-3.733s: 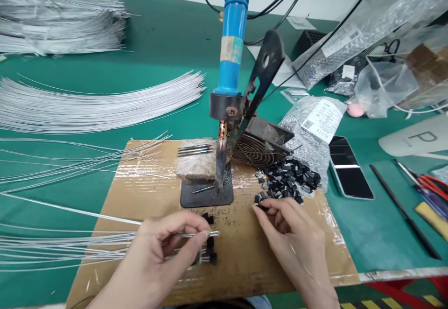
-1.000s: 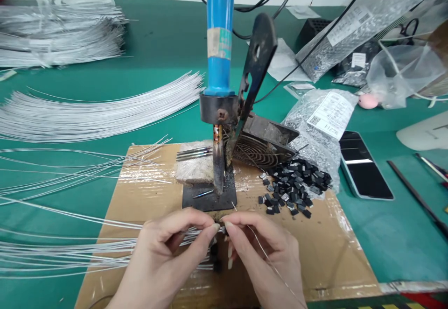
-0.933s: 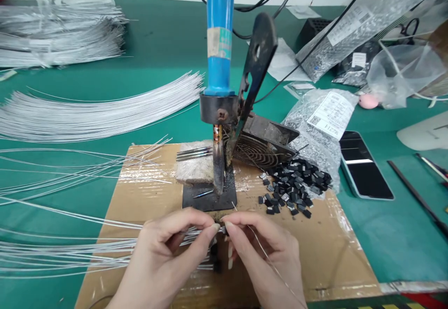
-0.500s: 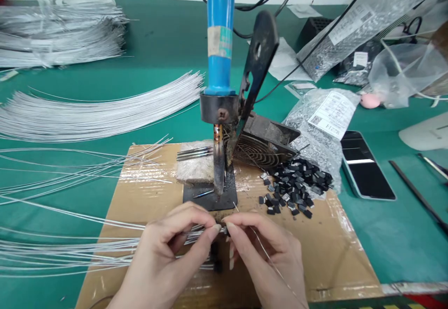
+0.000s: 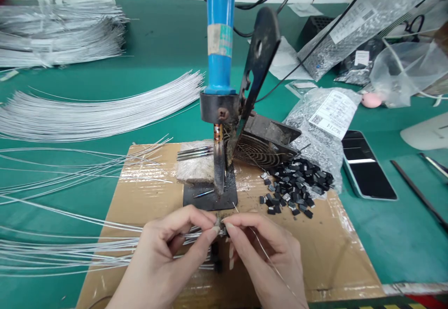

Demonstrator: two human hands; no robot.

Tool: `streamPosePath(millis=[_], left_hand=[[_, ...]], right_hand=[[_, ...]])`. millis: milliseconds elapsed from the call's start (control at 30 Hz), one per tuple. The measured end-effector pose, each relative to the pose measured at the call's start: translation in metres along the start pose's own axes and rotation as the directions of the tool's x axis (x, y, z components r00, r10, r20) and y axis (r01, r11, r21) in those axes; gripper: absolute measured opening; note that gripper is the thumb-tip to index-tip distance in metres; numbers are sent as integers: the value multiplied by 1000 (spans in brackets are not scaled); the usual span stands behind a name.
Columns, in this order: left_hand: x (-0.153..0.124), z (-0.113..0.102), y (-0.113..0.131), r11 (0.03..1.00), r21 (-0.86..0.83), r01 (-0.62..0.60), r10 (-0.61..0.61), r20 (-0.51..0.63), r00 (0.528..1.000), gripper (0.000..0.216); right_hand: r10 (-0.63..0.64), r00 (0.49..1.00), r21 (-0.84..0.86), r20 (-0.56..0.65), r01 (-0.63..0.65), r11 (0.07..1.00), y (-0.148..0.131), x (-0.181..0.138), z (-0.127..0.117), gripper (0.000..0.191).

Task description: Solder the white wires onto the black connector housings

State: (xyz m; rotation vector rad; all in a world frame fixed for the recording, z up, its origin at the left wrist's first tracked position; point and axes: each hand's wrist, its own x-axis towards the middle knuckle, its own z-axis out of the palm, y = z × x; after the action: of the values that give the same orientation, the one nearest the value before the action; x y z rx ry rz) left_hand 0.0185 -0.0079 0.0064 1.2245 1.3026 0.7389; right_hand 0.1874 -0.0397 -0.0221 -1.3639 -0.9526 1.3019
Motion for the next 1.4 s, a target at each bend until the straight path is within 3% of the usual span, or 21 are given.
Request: streamPosePath(millis=[367, 633, 833, 1033, 1400], left_hand=[[0, 2, 0, 997, -52, 59, -60, -17, 998, 11], [-3, 12, 7, 985, -114, 129, -146, -158, 977, 11], [1, 6, 3, 994, -72, 80, -86, -79, 993, 12], [2, 6, 4, 989, -132, 60, -69, -62, 996, 13], [-1, 14, 12, 978, -162, 135, -158, -140, 977, 12]], right_hand=[[42, 999, 6, 1, -42, 999, -1, -1, 0, 13], [65, 998, 42, 25, -66, 997, 0, -1, 0, 13], [46, 998, 66, 37, -49, 997, -1, 1, -1, 13], [67, 997, 102, 40, -71, 992, -1, 1, -1, 12], [36, 999, 105, 26, -39, 994, 0, 3, -1, 10]])
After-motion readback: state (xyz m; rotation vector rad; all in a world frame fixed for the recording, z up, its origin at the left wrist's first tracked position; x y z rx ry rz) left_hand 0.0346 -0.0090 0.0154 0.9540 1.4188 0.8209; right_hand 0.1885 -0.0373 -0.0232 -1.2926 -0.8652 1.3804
